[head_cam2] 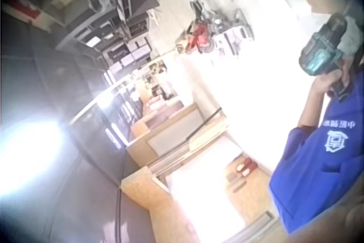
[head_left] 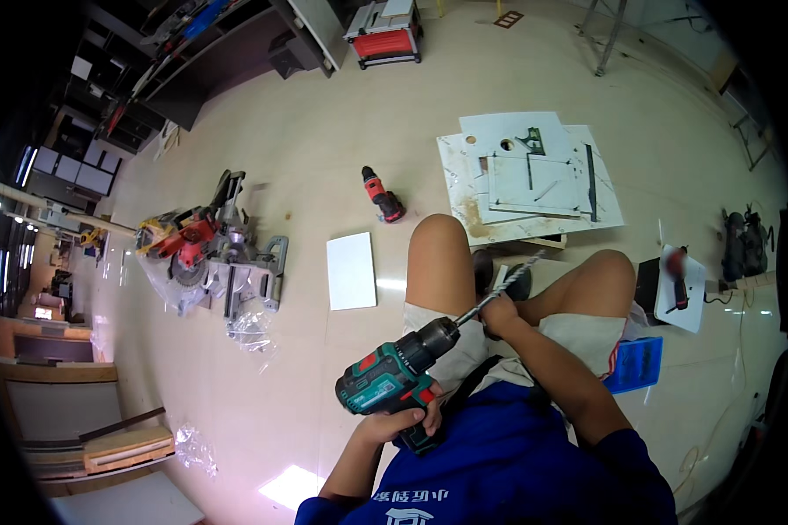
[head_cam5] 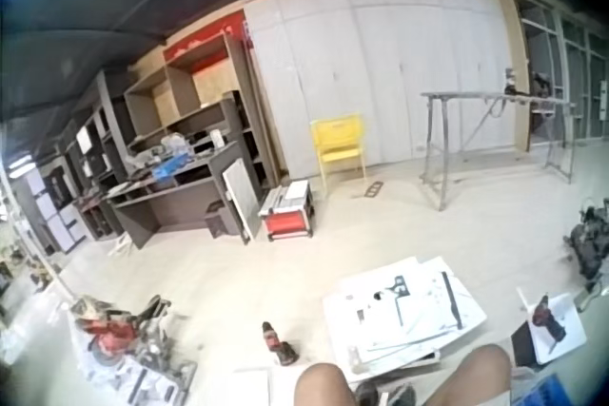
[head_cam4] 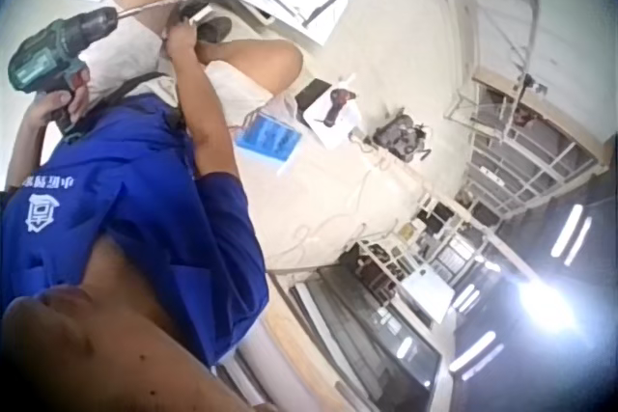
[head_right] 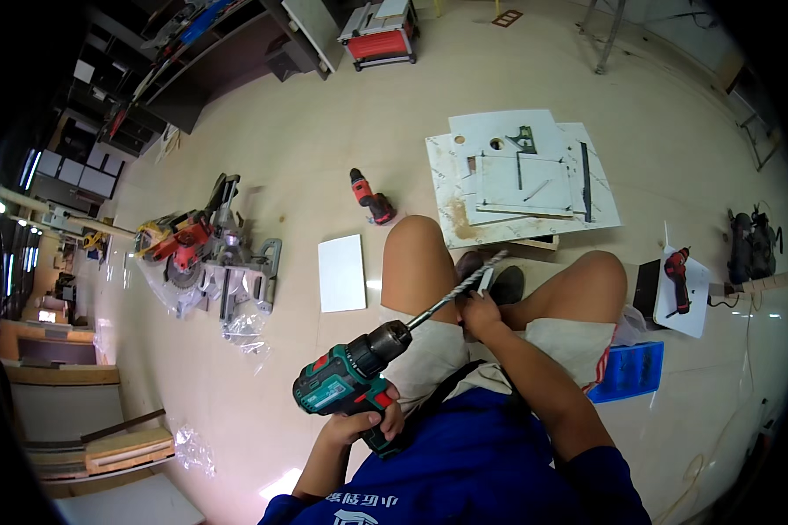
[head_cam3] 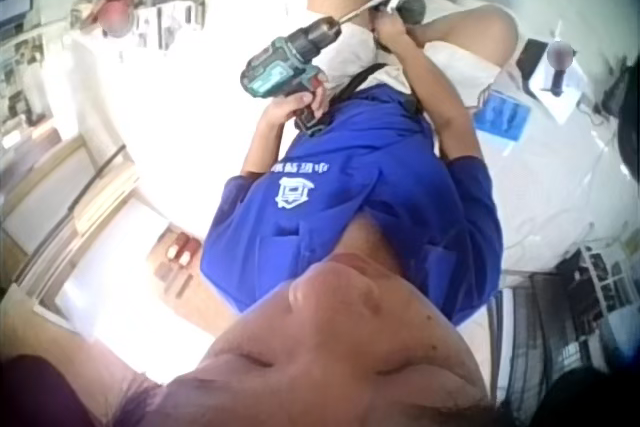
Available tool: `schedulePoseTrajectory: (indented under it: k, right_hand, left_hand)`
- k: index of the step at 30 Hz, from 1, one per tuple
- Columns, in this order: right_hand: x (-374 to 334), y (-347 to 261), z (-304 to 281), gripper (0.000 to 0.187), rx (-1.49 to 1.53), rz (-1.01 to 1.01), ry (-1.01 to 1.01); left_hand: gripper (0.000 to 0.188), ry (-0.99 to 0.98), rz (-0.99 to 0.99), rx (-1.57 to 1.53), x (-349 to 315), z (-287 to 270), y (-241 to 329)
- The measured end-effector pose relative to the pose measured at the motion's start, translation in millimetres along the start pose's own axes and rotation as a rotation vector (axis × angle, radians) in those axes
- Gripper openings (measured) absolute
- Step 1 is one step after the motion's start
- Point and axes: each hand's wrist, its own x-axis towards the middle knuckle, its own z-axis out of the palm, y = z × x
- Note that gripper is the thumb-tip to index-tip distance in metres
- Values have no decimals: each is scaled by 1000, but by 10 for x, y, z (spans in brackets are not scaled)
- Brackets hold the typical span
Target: The person sits on the floor and handles a cordless drill, removing and inserting various drill bits. They move between the floor and a workbench, selecting bits from a container and testing fit into the drill chuck.
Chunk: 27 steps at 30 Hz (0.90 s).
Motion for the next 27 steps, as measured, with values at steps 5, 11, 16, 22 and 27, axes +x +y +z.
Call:
schedulePoseTrajectory:
  k: [5,11,16,22,27]
  right_hand:
    - [-462,344,-373,54,1184,62,132]
    - [-1463,-462,-1810,86,2309,-809,307]
    - [-1611,-555,-2013,42,2410,-1088,115]
    - [-1759,-542,-1852,25,2709,-876,293]
    - [-1755,-545,-1768,23,2829,-380,400]
  left_hand:
    - [39,-24,29,80,225,109,-110]
    - [23,-130,129,403,547,206,-242]
    - [8,-230,120,801,887,386,-321]
    - [9,-155,400,1230,929,377,-528]
    - [21,-89,241,1551,847,179,-814]
